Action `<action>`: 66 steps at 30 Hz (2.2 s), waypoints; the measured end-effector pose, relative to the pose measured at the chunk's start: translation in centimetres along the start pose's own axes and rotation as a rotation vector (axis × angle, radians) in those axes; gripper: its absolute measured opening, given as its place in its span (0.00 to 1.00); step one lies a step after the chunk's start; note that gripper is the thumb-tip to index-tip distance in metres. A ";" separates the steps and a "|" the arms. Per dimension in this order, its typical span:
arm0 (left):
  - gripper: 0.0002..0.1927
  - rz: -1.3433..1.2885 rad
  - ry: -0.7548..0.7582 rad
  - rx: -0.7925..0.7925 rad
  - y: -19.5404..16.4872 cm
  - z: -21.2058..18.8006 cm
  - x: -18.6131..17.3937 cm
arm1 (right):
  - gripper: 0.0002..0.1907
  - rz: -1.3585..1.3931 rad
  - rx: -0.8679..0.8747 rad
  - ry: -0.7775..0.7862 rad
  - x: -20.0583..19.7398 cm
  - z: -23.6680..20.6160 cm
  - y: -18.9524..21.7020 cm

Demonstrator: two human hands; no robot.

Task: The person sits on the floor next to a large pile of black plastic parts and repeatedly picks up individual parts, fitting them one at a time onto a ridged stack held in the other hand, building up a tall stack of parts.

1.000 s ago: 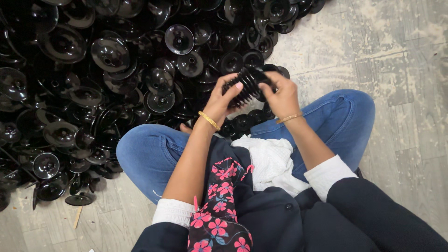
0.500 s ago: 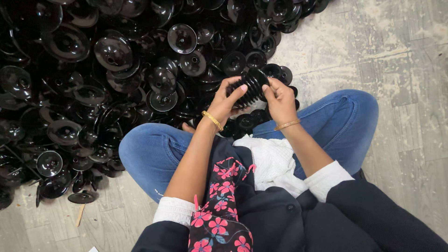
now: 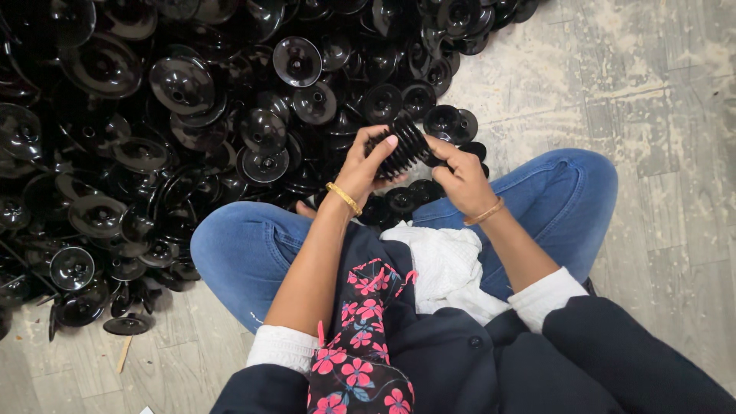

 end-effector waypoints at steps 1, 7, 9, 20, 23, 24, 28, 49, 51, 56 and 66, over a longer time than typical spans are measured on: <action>0.21 0.022 -0.018 0.004 0.0 0.1 -0.1 | 0.31 0.049 0.012 0.035 0.0 0.1 0.0; 0.23 0.075 -0.117 0.094 -1.1 0.3 -0.7 | 0.18 -0.559 0.385 -0.347 -6.2 2.4 -4.2; 0.24 0.009 -0.132 0.100 -1.3 0.3 -1.1 | 0.16 -0.836 0.186 -0.315 -5.5 4.4 -4.0; 0.23 -0.009 -0.091 0.080 -1.1 0.4 -0.5 | 0.09 -0.590 0.078 -0.460 -10.4 3.1 -6.7; 0.23 0.004 -0.057 0.049 -0.9 0.2 -0.1 | 0.07 -0.148 0.101 -0.439 -9.5 2.4 -6.5; 0.23 0.012 -0.041 0.035 -0.7 0.1 0.0 | 0.07 -0.090 0.120 -0.418 -8.9 2.3 -6.3; 0.22 -0.018 0.040 0.018 -0.5 -0.2 0.8 | 0.13 0.079 0.061 -0.186 -4.4 2.7 -4.3; 0.40 -0.028 0.304 -0.061 0.5 0.0 2.8 | 0.46 -0.612 -0.281 -0.178 -1.4 1.4 3.4; 0.38 0.004 0.338 -0.026 0.3 -0.1 3.1 | 0.45 -0.417 -0.065 -0.334 -6.1 1.7 -0.3; 0.26 0.024 0.075 0.043 0.5 1.3 0.0 | 0.42 0.087 0.092 -0.758 -19.0 1.4 -6.1; 0.20 0.013 -0.060 0.060 1.1 1.7 -2.1 | 0.39 0.026 0.519 -0.673 -19.9 3.0 -10.0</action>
Point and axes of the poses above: each hand's wrist, its own z-axis towards the middle knuckle, its own x-axis out of the palm, y = z × x, the point moved 10 cm from there along z, towards the middle knuckle, and after that the axes turned 7 degrees about z, right-handed, at the moved point
